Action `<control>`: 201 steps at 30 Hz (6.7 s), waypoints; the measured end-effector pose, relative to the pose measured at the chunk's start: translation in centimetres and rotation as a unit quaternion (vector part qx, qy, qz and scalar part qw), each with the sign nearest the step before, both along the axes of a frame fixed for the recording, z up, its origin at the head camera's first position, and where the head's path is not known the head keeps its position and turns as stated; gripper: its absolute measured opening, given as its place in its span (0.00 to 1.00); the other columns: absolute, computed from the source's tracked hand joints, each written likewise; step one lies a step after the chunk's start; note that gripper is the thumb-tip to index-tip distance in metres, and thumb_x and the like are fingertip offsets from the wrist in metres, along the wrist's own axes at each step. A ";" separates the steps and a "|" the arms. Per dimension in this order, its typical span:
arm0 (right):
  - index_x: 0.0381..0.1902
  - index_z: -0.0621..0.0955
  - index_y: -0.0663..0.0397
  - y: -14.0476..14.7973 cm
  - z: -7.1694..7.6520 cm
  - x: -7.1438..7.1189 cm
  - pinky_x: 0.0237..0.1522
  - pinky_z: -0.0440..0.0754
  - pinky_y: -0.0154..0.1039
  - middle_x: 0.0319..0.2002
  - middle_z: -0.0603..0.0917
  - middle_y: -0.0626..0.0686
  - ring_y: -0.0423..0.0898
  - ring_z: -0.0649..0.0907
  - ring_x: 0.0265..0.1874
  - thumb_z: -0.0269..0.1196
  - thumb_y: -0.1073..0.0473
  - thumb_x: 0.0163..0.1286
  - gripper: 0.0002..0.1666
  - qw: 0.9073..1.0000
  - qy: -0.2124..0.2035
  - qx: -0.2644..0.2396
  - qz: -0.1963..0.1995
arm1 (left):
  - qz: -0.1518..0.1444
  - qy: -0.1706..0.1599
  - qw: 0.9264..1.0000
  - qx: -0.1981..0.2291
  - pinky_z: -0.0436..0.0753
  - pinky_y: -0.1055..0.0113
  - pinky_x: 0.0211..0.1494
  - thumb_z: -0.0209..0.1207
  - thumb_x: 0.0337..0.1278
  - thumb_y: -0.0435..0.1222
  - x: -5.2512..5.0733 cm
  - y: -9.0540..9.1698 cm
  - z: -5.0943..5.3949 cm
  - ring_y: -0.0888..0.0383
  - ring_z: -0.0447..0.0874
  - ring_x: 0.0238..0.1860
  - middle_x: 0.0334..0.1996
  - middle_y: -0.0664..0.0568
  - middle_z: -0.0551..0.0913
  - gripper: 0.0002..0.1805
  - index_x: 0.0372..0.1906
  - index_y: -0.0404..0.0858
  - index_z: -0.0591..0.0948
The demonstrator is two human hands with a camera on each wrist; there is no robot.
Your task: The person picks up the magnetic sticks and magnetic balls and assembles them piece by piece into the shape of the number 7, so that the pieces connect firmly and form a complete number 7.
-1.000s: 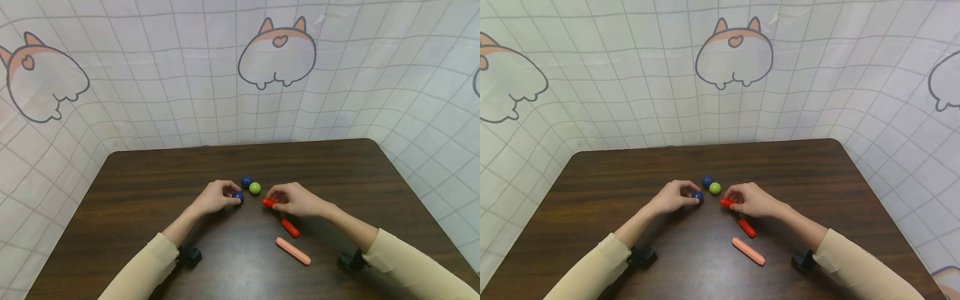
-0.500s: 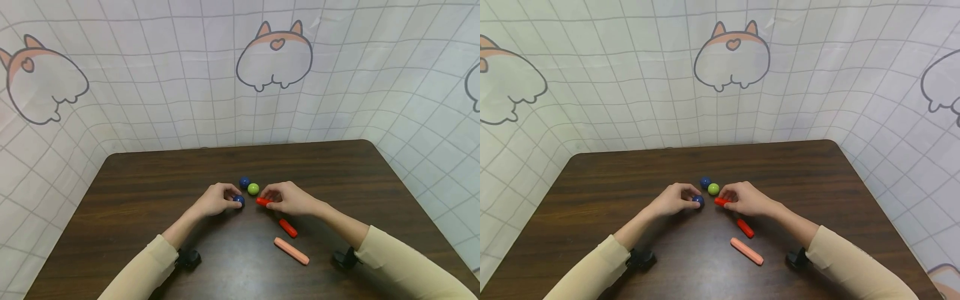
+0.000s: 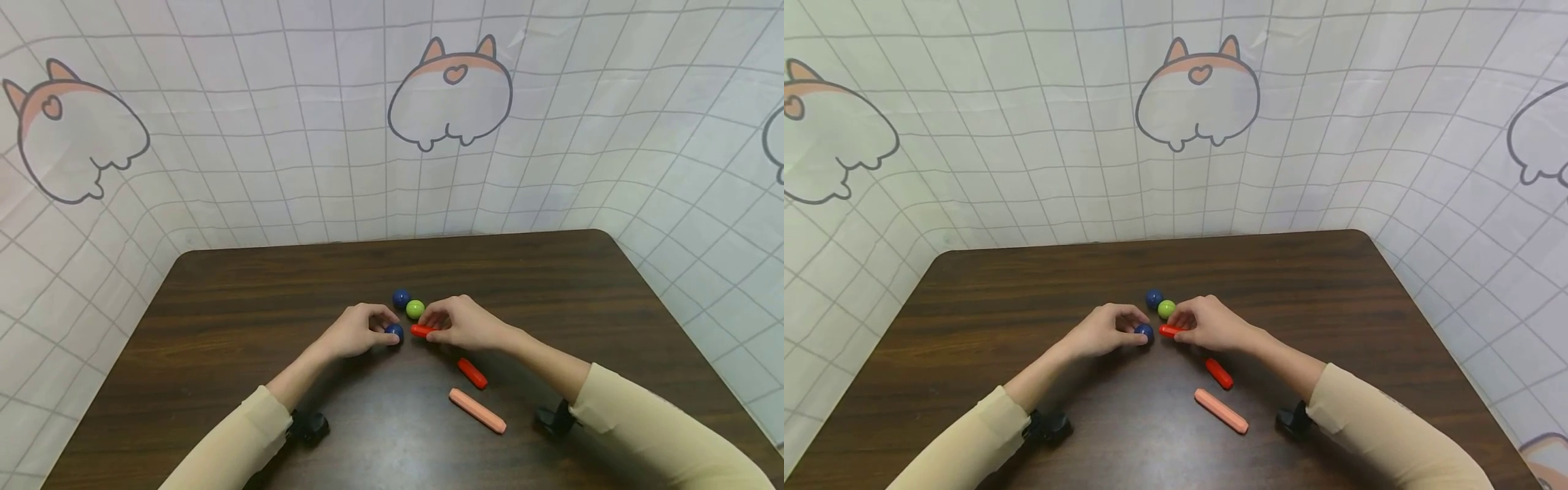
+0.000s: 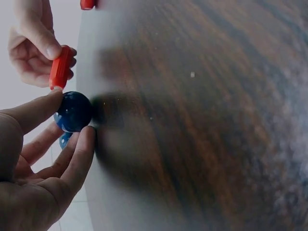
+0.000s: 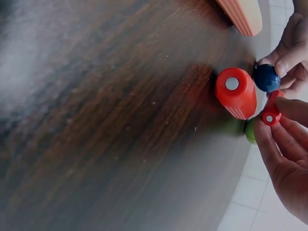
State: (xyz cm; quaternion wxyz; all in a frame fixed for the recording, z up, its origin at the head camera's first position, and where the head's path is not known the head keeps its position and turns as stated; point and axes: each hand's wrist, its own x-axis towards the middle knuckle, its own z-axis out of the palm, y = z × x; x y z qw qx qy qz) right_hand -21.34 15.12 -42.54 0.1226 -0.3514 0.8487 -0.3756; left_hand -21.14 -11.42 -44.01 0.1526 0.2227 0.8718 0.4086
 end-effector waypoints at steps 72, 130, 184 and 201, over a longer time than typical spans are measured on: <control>0.45 0.86 0.58 0.3 0.2 -1.0 0.42 0.83 0.37 0.38 0.87 0.47 0.41 0.85 0.37 0.69 0.66 0.69 0.08 1.000 0.019 0.012 -0.009 | -0.020 0.009 1.000 -0.001 0.82 0.60 0.49 0.71 0.61 0.33 0.2 -1.7 -0.1 0.60 0.83 0.45 0.46 0.55 0.87 0.17 0.54 0.37 0.86; 0.59 0.79 0.60 -0.4 0.6 -3.9 0.52 0.80 0.50 0.56 0.82 0.56 0.52 0.82 0.51 0.77 0.55 0.62 0.31 0.997 0.007 0.053 -0.060 | 0.005 0.025 0.999 -0.030 0.82 0.63 0.43 0.73 0.59 0.32 -0.2 -3.8 0.3 0.58 0.83 0.42 0.40 0.55 0.86 0.15 0.51 0.41 0.87; 0.50 0.82 0.59 -0.5 -0.3 -3.9 0.50 0.80 0.50 0.41 0.86 0.49 0.48 0.83 0.43 0.71 0.63 0.68 0.15 0.995 0.014 0.083 -0.059 | 0.013 0.012 1.000 -0.022 0.82 0.62 0.44 0.72 0.59 0.33 -0.3 -4.3 0.1 0.58 0.82 0.41 0.40 0.55 0.85 0.16 0.52 0.41 0.87; 0.51 0.84 0.62 0.6 -0.8 -3.1 0.44 0.81 0.46 0.40 0.86 0.50 0.46 0.84 0.41 0.71 0.65 0.66 0.15 0.996 0.026 0.055 -0.063 | 0.021 0.007 1.000 -0.019 0.81 0.62 0.42 0.73 0.59 0.33 -0.6 -4.5 0.2 0.56 0.80 0.41 0.39 0.55 0.84 0.16 0.51 0.42 0.87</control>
